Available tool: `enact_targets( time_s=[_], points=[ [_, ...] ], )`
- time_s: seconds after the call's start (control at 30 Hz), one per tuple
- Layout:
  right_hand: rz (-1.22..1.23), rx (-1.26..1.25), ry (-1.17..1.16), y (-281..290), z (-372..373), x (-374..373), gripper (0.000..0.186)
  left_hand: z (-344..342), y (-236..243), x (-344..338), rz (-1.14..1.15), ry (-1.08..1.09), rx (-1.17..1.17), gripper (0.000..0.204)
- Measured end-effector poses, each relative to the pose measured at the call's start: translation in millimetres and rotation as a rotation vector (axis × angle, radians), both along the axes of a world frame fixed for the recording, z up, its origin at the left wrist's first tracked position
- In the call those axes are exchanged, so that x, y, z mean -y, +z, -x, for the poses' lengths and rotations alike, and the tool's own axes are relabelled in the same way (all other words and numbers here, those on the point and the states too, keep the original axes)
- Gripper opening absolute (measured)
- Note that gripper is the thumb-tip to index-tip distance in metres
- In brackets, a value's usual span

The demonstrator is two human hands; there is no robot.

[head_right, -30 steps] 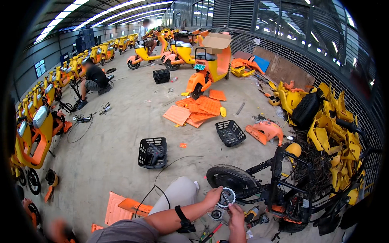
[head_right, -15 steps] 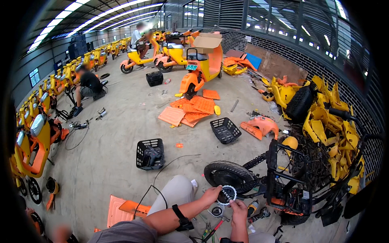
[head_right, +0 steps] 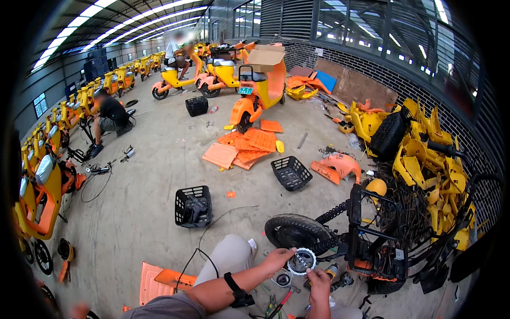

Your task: The person holds a motorcycle wheel hub and fits a drive chain around the sprocket gear.

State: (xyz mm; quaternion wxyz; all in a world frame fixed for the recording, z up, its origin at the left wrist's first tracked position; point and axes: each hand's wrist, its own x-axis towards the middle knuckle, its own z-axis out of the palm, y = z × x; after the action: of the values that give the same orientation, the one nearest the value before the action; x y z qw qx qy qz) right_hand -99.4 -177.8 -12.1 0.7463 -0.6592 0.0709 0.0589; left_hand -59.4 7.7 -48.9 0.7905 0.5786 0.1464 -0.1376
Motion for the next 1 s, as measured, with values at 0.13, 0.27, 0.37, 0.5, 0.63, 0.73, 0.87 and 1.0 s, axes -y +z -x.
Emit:
enact_targets(
  time_s=[0.13,0.27,0.37,0.5,0.63,0.73,0.87,1.0],
  points=[
    [-0.014,-0.037,0.036,-3.0,-5.4,-3.5,0.011,-1.2,1.6,-3.7,-0.002,0.020,-0.005,0.045],
    [-0.010,-0.031,0.063,-5.9,-11.9,-1.1,0.013,-4.7,9.3,-1.2,-0.006,0.067,-0.015,0.044],
    [-0.027,-0.055,0.087,-12.5,-19.9,0.0,0.014,-13.5,2.8,1.9,0.013,0.134,0.008,0.043],
    [-0.016,-0.103,0.112,-25.5,-33.3,-1.5,0.015,-25.7,-5.5,0.3,0.061,0.186,0.056,0.043],
    [0.008,-0.120,0.082,-32.8,-44.4,-1.1,0.016,-29.8,15.7,-1.5,-0.070,0.187,0.041,0.039],
    [-0.033,-0.109,0.040,-36.5,-51.1,3.8,0.017,-36.5,12.1,8.9,-0.094,0.189,0.168,0.042],
    [-0.107,-0.138,-0.039,-31.2,-55.0,0.0,0.019,-36.5,22.5,10.3,-0.144,0.123,0.158,0.042],
    [-0.067,-0.167,-0.010,-32.1,-60.1,-1.3,0.020,-36.9,22.0,9.4,-0.160,0.156,0.184,0.036]
  ],
)
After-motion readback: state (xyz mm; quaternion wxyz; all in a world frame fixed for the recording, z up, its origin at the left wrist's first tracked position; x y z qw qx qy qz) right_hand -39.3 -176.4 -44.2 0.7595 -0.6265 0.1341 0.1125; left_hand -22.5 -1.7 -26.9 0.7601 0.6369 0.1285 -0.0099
